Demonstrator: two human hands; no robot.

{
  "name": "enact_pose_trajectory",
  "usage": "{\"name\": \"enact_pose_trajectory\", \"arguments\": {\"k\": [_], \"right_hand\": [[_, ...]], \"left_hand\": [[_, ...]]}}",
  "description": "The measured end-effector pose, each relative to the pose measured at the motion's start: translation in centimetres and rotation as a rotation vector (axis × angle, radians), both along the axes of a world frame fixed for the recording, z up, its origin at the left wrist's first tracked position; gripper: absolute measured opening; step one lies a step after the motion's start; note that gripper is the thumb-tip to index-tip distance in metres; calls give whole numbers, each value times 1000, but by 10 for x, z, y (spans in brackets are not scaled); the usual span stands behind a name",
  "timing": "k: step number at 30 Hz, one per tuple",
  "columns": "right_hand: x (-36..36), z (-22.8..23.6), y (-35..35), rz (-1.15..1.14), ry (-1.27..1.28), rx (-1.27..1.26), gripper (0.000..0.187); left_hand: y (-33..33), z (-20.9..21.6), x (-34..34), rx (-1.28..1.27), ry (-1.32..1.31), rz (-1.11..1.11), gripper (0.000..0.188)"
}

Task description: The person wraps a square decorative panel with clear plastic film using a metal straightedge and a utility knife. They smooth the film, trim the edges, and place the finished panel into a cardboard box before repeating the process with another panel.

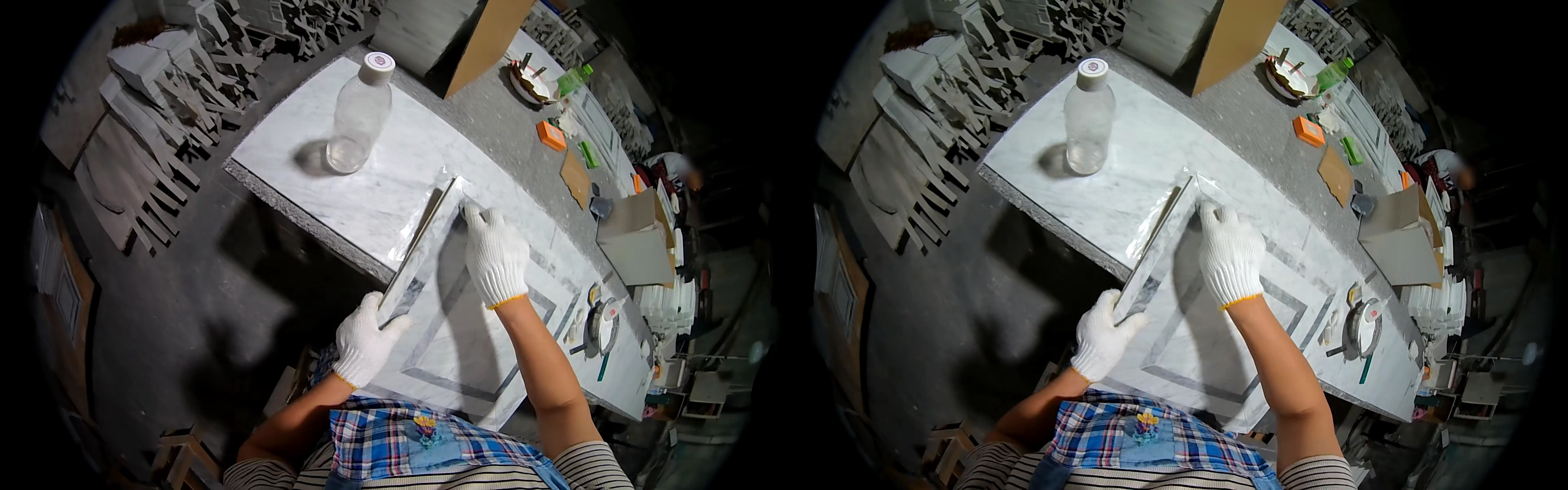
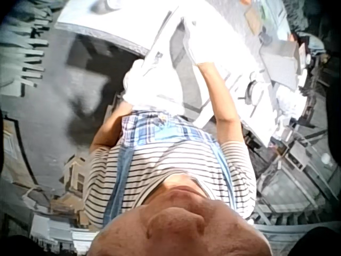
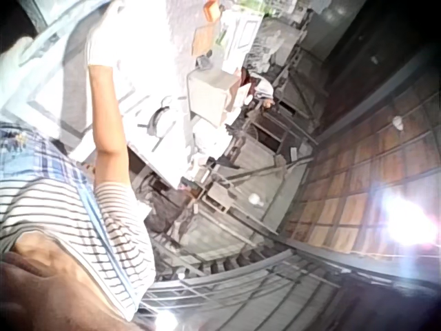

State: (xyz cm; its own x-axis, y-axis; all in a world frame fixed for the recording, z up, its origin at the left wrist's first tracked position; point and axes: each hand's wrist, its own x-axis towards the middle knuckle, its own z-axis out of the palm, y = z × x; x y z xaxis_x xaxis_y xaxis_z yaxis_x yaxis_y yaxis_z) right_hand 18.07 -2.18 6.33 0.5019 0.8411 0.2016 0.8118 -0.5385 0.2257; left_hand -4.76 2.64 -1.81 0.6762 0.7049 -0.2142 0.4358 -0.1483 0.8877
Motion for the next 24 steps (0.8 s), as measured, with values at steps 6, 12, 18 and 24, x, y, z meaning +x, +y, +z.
{"name": "enact_pose_trajectory", "arguments": {"k": [6,12,18,24], "right_hand": [[8,-8,15,42,-46,58,32],[-17,-11,-10,166,12,55,33],[25,-5,14,-86,10,75,42],[65,-3,-63,-340,108,263,36]], "left_hand": [[0,0,1,21,-9,1,51],[0,2,-2,-19,-2,1,50],[4,8,-1,-90,11,-44,52],[7,-4,-18,-176,6,-54,53]]}}
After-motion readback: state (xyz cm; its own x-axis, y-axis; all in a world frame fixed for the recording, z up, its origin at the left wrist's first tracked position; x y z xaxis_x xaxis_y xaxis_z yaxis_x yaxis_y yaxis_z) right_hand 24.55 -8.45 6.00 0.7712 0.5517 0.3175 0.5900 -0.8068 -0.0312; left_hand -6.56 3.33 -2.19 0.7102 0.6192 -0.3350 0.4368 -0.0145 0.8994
